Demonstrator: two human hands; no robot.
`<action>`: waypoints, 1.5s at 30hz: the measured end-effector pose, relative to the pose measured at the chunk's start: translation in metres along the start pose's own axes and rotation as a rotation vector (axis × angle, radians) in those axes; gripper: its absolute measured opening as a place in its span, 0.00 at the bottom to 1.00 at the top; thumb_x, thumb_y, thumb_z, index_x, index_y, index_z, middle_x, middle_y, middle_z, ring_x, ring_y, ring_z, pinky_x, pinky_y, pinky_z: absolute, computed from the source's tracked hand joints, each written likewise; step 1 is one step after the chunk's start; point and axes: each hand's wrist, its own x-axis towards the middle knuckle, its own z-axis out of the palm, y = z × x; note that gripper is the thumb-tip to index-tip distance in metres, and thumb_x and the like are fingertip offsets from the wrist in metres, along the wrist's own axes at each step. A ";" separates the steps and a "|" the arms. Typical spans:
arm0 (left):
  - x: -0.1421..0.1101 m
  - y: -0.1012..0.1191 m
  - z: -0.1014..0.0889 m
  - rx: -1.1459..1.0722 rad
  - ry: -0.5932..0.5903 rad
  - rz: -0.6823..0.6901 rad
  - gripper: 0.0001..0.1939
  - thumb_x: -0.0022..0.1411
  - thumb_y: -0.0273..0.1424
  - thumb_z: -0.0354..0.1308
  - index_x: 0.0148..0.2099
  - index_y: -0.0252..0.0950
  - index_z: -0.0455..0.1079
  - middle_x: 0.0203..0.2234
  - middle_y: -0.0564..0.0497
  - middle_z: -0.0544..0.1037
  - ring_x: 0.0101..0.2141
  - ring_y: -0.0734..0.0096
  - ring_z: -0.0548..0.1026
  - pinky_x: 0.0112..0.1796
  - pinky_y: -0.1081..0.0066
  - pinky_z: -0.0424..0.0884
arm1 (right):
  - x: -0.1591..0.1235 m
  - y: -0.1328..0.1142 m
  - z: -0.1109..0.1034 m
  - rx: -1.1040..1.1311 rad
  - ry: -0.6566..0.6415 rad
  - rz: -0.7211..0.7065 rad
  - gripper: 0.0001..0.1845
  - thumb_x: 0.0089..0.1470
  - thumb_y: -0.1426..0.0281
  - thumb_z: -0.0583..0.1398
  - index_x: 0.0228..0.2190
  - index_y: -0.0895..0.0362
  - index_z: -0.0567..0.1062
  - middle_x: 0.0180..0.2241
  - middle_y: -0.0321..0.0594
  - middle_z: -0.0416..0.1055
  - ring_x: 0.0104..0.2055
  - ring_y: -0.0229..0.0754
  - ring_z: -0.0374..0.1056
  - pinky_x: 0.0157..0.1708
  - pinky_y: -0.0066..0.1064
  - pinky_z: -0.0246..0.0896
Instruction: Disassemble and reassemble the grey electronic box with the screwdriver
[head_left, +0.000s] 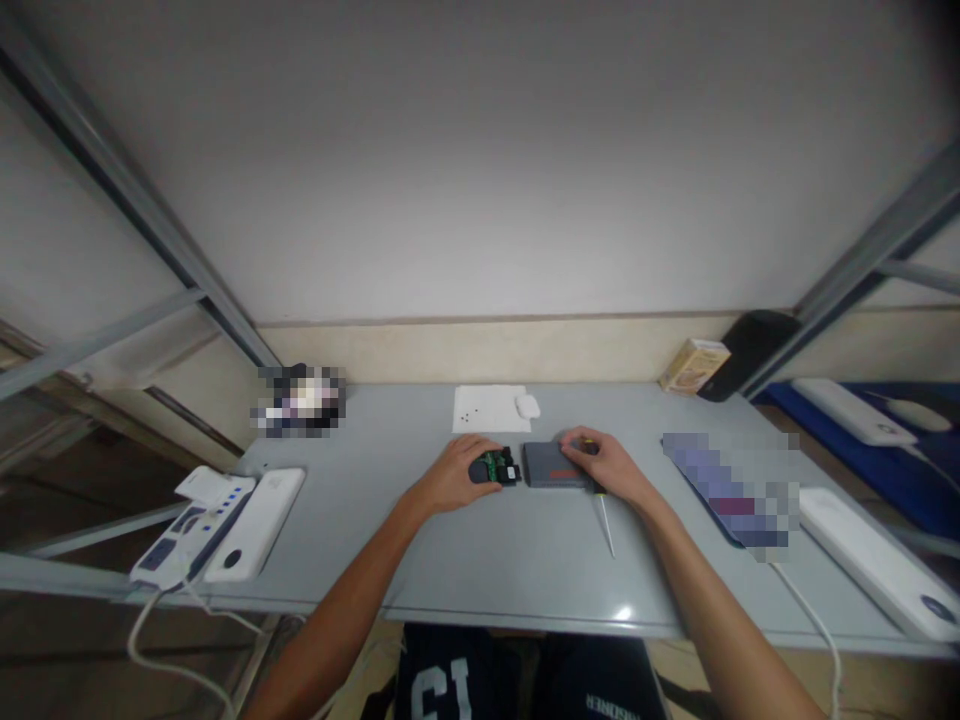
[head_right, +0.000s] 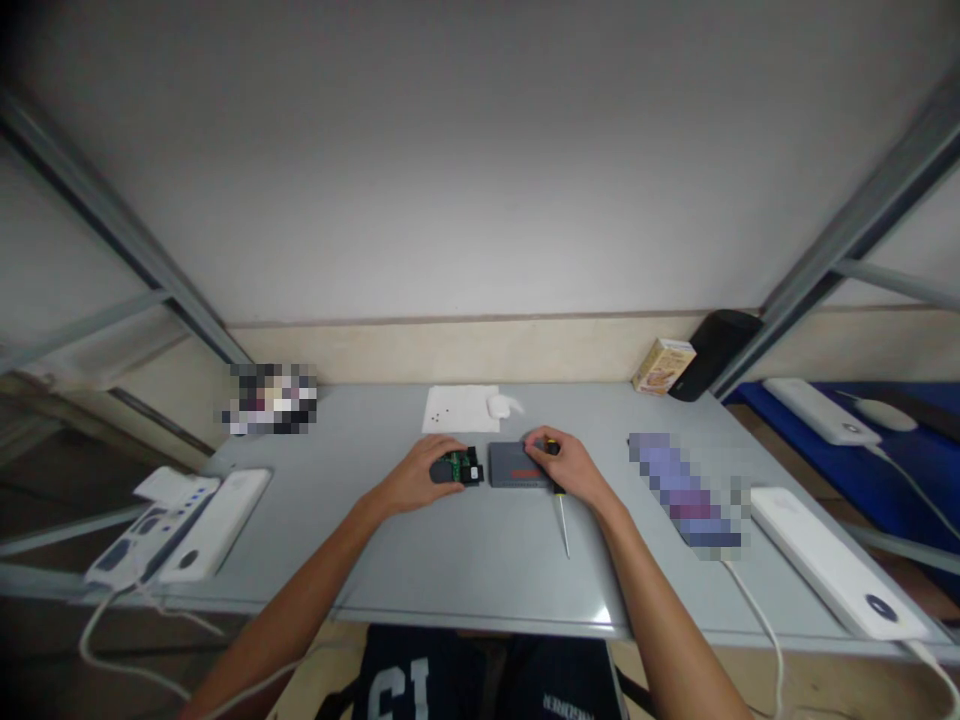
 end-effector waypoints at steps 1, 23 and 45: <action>0.000 0.001 0.001 -0.008 0.008 0.005 0.27 0.58 0.40 0.70 0.58 0.44 0.69 0.51 0.47 0.76 0.53 0.56 0.72 0.57 0.56 0.65 | -0.002 -0.004 0.001 0.005 0.069 -0.006 0.15 0.55 0.56 0.63 0.32 0.56 0.79 0.30 0.38 0.75 0.33 0.43 0.68 0.38 0.34 0.62; 0.002 0.011 0.011 -0.005 0.025 0.018 0.26 0.59 0.37 0.69 0.57 0.43 0.68 0.51 0.48 0.76 0.53 0.56 0.72 0.57 0.57 0.65 | 0.017 -0.055 0.078 -0.166 0.721 -0.533 0.09 0.63 0.66 0.59 0.31 0.55 0.75 0.26 0.36 0.74 0.26 0.37 0.68 0.30 0.29 0.63; 0.005 0.009 0.012 -0.014 0.018 0.016 0.24 0.59 0.38 0.69 0.56 0.42 0.69 0.50 0.47 0.77 0.52 0.57 0.72 0.56 0.57 0.66 | 0.034 -0.072 0.073 -0.071 0.319 -0.530 0.11 0.66 0.63 0.56 0.33 0.54 0.72 0.32 0.37 0.69 0.34 0.40 0.66 0.37 0.32 0.62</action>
